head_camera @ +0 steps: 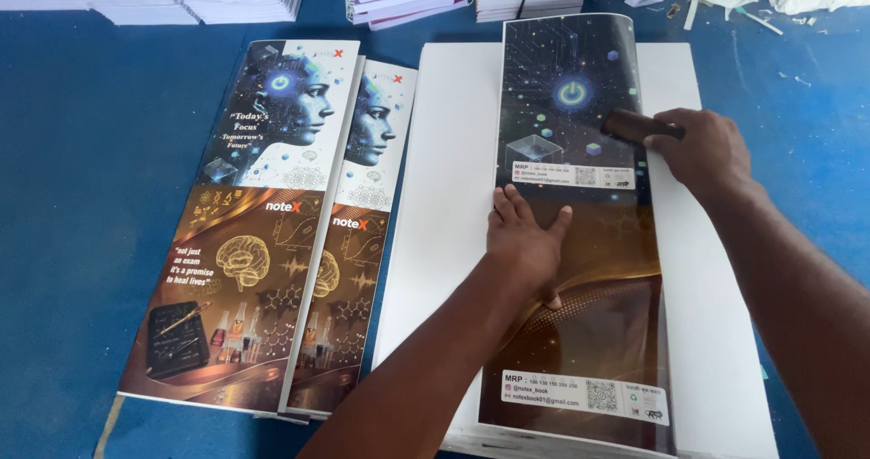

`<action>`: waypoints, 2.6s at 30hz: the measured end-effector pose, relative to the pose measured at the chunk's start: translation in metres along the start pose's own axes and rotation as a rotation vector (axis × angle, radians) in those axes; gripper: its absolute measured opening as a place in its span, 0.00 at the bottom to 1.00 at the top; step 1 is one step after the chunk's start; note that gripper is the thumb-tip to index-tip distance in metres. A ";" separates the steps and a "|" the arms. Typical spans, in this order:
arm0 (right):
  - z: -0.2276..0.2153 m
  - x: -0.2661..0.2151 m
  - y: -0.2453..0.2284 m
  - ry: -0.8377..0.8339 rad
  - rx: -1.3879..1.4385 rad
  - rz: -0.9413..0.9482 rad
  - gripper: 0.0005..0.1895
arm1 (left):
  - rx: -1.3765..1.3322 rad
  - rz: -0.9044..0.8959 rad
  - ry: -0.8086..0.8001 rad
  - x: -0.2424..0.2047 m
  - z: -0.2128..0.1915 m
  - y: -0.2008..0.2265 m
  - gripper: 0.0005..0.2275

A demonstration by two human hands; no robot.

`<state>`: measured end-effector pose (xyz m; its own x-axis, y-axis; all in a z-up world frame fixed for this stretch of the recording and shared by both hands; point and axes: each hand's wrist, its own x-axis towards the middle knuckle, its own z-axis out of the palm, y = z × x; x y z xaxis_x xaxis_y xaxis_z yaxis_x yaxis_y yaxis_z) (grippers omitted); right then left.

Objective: The person places a printed cover sheet onto a stack of white paper, folds the cover over the spine, and uses a small rectangular tool to press and crease the fold. The person repeats this process for multiple notebooks, stacking the finished items to the side.

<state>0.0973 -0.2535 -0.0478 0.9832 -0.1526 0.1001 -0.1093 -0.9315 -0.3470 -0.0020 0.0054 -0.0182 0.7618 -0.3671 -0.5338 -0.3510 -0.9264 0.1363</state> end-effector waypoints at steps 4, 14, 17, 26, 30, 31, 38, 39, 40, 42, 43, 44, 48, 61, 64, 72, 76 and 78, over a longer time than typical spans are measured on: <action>0.001 0.006 0.002 0.006 0.024 -0.015 0.21 | -0.014 0.006 0.001 0.001 0.001 -0.002 0.62; 0.006 0.024 0.008 0.016 0.013 -0.027 0.21 | -0.034 0.029 0.014 0.001 0.006 -0.004 0.61; 0.006 0.029 0.007 0.010 0.025 -0.005 0.21 | -0.045 0.039 0.006 -0.001 0.003 -0.005 0.60; 0.011 0.049 0.011 0.012 0.019 -0.017 0.21 | -0.055 0.052 0.020 -0.002 0.004 -0.007 0.61; 0.011 0.055 0.013 -0.009 0.087 0.006 0.22 | -0.058 0.055 0.016 -0.001 0.005 -0.008 0.61; 0.011 0.056 0.012 -0.008 0.102 0.020 0.22 | -0.055 0.054 0.015 -0.001 0.004 -0.007 0.61; 0.017 0.064 0.010 0.001 0.095 0.055 0.20 | -0.072 0.062 0.015 0.000 0.006 -0.008 0.61; 0.018 0.066 0.010 0.000 0.079 0.055 0.20 | -0.075 0.062 0.011 0.000 0.006 -0.008 0.62; 0.018 0.068 0.011 0.009 0.082 0.043 0.20 | -0.071 0.063 0.010 0.000 0.006 -0.008 0.61; 0.016 0.072 0.013 0.025 0.088 0.018 0.21 | -0.064 0.065 0.007 0.000 0.005 -0.008 0.61; 0.017 0.074 0.013 0.029 0.084 0.022 0.21 | -0.059 0.062 0.003 -0.001 0.005 -0.007 0.61; 0.017 0.075 0.012 0.032 0.080 0.026 0.21 | -0.055 0.060 -0.001 0.000 0.004 -0.007 0.61; 0.019 0.083 0.010 -0.001 0.107 0.113 0.22 | -0.064 0.067 0.004 -0.002 0.004 -0.008 0.61; 0.024 0.097 0.001 0.080 0.026 0.133 0.20 | -0.075 0.070 0.029 -0.003 0.006 -0.008 0.61; 0.024 0.102 0.001 0.069 0.035 0.166 0.21 | -0.069 0.062 0.025 -0.003 0.004 -0.006 0.61; 0.030 0.115 0.006 0.090 -0.023 0.160 0.20 | -0.061 0.066 0.007 -0.002 0.004 -0.006 0.60; 0.033 0.122 0.008 0.102 -0.035 0.155 0.19 | -0.068 0.065 0.008 -0.003 0.004 -0.006 0.60; 0.034 0.124 0.008 0.122 -0.056 0.125 0.18 | -0.075 0.062 0.012 -0.005 0.003 -0.006 0.60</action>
<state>0.2234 -0.2684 -0.0696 0.9369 -0.3041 0.1725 -0.2408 -0.9191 -0.3119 -0.0051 0.0135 -0.0191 0.7467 -0.4242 -0.5124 -0.3560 -0.9055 0.2308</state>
